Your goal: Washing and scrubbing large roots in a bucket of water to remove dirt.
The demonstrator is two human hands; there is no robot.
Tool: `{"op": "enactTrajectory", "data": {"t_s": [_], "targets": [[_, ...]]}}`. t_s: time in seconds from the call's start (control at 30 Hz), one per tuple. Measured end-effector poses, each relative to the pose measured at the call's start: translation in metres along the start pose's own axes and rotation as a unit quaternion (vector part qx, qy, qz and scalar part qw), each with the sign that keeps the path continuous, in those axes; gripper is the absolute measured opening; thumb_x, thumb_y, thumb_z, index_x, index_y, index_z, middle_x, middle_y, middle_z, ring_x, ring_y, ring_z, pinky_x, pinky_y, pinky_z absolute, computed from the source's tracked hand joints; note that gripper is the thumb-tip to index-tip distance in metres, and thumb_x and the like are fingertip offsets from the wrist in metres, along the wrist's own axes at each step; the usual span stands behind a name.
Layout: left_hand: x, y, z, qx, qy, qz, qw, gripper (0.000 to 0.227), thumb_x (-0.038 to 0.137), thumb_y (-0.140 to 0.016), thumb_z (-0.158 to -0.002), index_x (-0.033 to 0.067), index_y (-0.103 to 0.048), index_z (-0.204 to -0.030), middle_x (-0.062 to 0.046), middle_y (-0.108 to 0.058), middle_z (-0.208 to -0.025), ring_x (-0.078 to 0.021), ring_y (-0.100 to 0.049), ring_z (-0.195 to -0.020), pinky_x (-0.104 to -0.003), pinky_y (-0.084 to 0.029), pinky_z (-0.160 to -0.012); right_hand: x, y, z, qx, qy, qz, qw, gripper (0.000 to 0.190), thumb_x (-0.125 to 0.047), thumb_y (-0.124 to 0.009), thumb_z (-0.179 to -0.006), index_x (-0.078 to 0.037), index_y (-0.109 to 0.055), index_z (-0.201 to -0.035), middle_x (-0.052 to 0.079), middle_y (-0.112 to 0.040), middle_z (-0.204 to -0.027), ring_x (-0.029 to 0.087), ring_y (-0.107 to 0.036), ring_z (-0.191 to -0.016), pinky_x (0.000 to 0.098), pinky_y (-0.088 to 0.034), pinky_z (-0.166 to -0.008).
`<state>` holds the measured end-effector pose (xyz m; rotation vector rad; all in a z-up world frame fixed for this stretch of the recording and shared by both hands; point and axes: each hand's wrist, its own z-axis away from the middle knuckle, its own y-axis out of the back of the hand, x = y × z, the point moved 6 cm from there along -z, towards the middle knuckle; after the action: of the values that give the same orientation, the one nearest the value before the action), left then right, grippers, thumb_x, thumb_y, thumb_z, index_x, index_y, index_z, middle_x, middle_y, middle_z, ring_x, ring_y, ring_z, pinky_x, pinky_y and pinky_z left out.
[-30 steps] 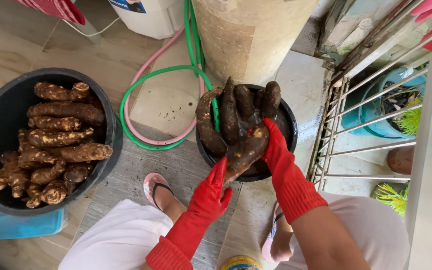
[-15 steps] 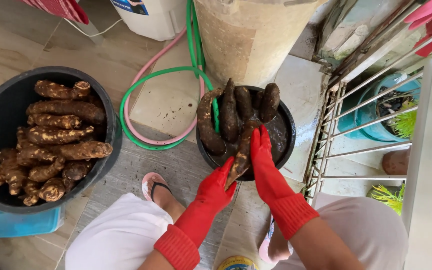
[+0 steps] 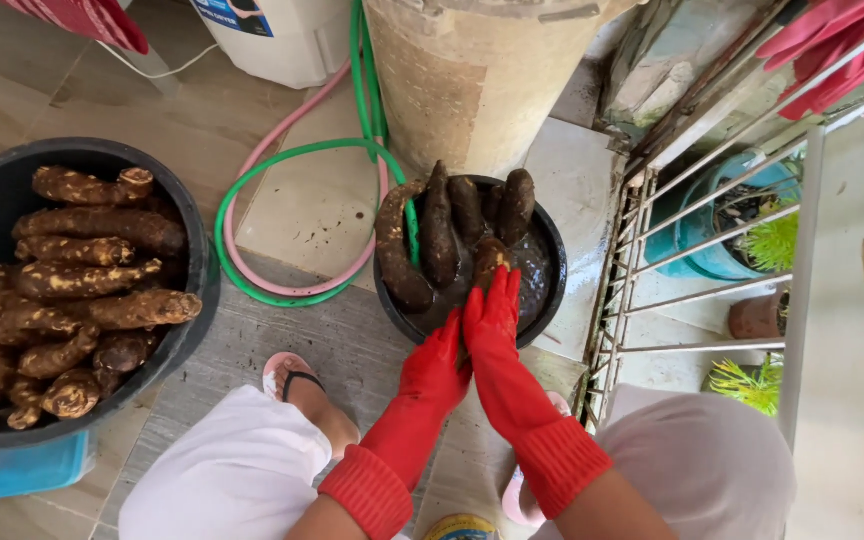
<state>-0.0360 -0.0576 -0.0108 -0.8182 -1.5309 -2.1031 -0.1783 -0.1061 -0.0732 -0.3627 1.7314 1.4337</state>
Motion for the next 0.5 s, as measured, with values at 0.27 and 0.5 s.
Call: {"op": "enactTrajectory", "data": {"t_s": [0.27,0.5], "targets": [[-0.001,0.019,0.007,-0.03,-0.021,0.112,0.993,0.078,0.031,-0.067,-0.089,0.0185,-0.036,-0.159,-0.018,-0.066,-0.125,-0.0413,-0.067,-0.113,-0.051,-0.055,-0.099,0.041,-0.023,-0.073,-0.048,-0.142,-0.099,0.984,0.072,-0.052,-0.057,-0.1,-0.009,-0.041,-0.155,0.024,-0.053,-0.147,0.04,-0.052,-0.136,0.0505,-0.044,-0.112],[-0.014,0.018,0.0,0.052,-0.04,0.206,0.976,0.074,0.02,-0.078,-0.085,0.0133,-0.048,-0.152,-0.022,-0.069,-0.12,-0.0407,-0.068,-0.113,-0.051,-0.057,-0.097,-0.053,0.024,-0.058,-0.201,-0.292,-0.227,0.907,0.074,-0.065,-0.033,-0.1,-0.027,-0.018,-0.163,0.003,-0.019,-0.169,0.034,-0.022,-0.155,0.0554,-0.005,-0.13]]}}
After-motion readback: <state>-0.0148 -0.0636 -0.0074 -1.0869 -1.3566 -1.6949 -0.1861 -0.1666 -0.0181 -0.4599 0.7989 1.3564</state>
